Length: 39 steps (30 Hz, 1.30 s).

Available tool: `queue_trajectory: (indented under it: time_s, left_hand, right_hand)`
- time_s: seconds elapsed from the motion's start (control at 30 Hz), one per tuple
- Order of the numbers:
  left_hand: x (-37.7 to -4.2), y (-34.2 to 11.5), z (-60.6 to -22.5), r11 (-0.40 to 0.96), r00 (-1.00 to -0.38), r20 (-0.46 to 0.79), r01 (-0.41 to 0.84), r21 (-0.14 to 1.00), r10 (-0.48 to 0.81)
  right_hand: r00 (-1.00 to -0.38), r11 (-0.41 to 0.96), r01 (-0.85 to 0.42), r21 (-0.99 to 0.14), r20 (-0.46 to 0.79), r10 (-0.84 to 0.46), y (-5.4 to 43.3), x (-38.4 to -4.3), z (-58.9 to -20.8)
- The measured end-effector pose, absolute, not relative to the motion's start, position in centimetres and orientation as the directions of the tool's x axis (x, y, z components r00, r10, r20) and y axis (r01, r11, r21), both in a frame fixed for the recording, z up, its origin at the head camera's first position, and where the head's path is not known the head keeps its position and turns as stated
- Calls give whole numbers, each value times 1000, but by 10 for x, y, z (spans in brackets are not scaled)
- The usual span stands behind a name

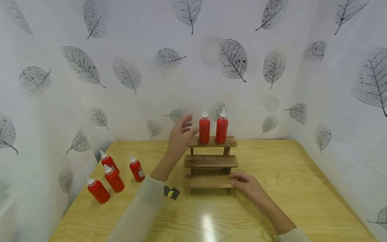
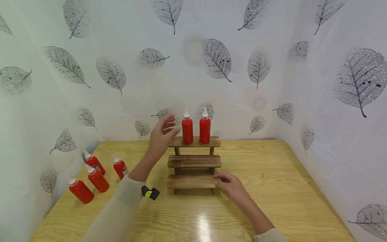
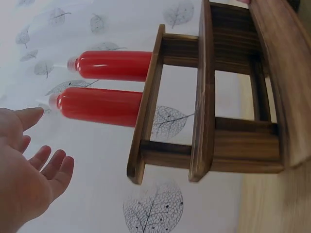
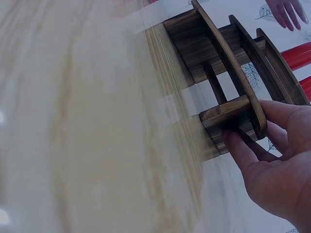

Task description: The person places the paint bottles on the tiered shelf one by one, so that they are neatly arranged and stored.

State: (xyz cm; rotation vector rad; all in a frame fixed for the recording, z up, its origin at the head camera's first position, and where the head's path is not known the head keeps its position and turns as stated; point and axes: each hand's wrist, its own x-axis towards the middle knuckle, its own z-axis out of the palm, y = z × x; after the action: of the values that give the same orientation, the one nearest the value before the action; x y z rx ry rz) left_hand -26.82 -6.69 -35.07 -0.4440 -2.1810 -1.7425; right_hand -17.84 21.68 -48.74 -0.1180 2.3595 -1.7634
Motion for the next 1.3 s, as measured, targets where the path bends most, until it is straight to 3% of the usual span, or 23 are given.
queue_trajectory:
  time_s: [0.27, 0.53, 0.9, 1.07, 1.3]
  left_hand:
    - [-237, -106, -363, 219, -865, 501, 490, 844, 3]
    - [-206, -146, -385, 292, -863, 497, 453, 842, -95]
    - [-179, -191, -407, 451, -881, 384, 234, 861, -276]
    - [-172, -202, -418, 431, -889, 311, 148, 890, -336]
    - [-173, -212, -432, 395, -881, 286, 127, 910, -376]
  right_hand:
    - [-980, 309, 61, -949, -115, -160, 218, -180, -492]
    - [-977, 298, 39, -954, -99, -187, 219, -180, -491]
    - [-981, 295, 56, -954, -107, -161, 218, -180, -489]
    - [-980, 304, 69, -950, -122, -158, 218, -179, -488]
    - [-978, 306, 81, -949, -135, -161, 216, -179, -487]
